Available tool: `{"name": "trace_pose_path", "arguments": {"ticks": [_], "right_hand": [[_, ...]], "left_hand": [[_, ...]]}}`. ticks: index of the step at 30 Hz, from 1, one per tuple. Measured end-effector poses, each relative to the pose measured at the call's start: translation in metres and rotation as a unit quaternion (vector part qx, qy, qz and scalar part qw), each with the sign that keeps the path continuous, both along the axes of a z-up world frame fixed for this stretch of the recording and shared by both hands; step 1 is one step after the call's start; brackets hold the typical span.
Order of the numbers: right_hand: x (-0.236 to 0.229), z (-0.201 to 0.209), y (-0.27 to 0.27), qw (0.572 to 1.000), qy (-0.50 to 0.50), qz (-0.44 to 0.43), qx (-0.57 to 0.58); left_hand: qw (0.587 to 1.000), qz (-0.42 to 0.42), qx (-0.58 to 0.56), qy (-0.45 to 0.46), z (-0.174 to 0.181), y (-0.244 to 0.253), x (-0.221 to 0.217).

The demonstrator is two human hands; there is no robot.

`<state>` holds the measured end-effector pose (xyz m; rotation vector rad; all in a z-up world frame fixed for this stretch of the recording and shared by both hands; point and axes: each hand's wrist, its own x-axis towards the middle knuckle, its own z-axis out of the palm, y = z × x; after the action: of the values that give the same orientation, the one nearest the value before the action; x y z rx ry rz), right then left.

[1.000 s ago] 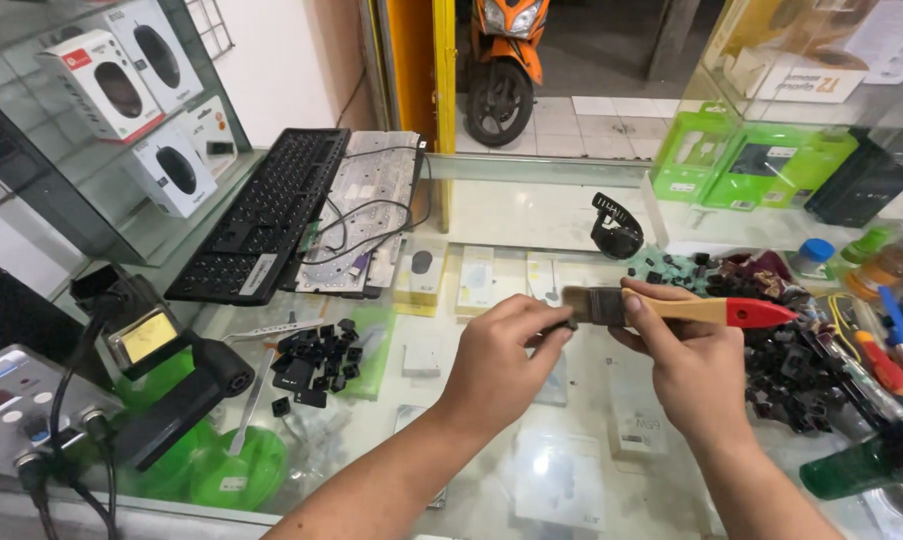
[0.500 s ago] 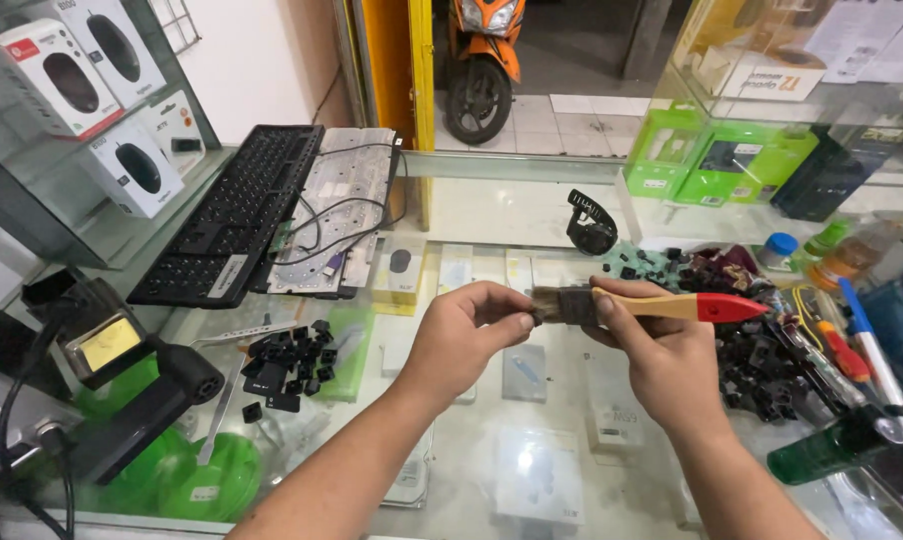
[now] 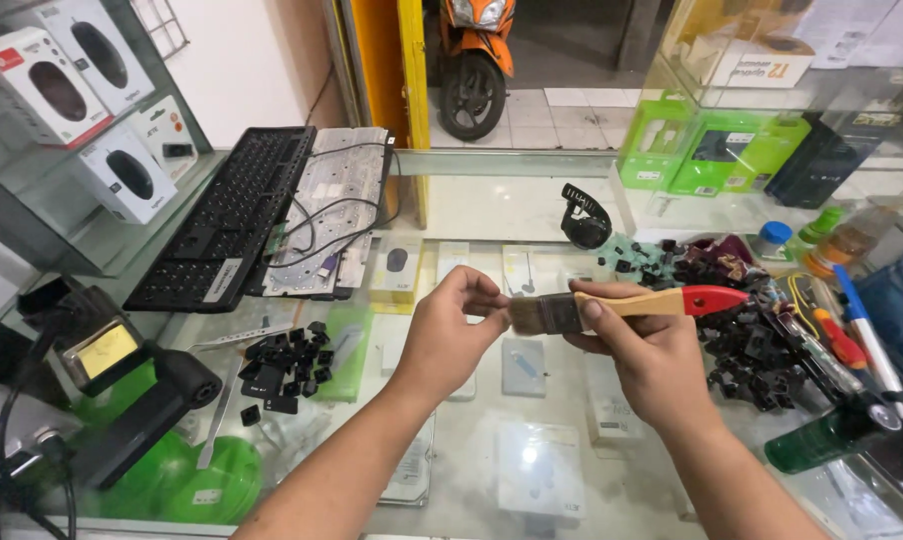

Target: Cleaning small black plastic components using a paintbrush on a glass counter

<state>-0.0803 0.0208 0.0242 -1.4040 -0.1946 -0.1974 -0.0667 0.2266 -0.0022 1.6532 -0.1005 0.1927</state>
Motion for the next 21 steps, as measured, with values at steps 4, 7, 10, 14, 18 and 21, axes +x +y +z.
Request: {"name": "trace_pose_path", "arguments": {"ticks": [4,7,10,14,18,21], "right_hand": [[0.007,-0.003,-0.002,1.0,-0.013,-0.008,0.003],[0.009,-0.009,-0.004,1.0,-0.014,-0.008,0.011],[0.01,-0.015,-0.003,0.999,-0.04,-0.001,0.037],[0.007,-0.012,-0.001,0.996,-0.086,-0.017,-0.032],[0.008,-0.016,-0.006,0.987,-0.141,-0.044,-0.065],[0.003,-0.007,-0.004,0.995,-0.09,-0.023,-0.038]], "left_hand": [[0.999,0.0,-0.05,-0.021,0.008,-0.003,-0.007],[0.996,-0.006,-0.024,-0.086,0.003,-0.009,-0.006],[0.996,0.009,-0.016,-0.085,0.002,-0.01,-0.007],[0.997,-0.003,-0.007,-0.075,0.003,-0.011,-0.009],[0.996,-0.026,-0.015,-0.079,0.001,-0.011,-0.009],[0.997,-0.02,-0.018,-0.065,-0.002,-0.008,-0.004]]}}
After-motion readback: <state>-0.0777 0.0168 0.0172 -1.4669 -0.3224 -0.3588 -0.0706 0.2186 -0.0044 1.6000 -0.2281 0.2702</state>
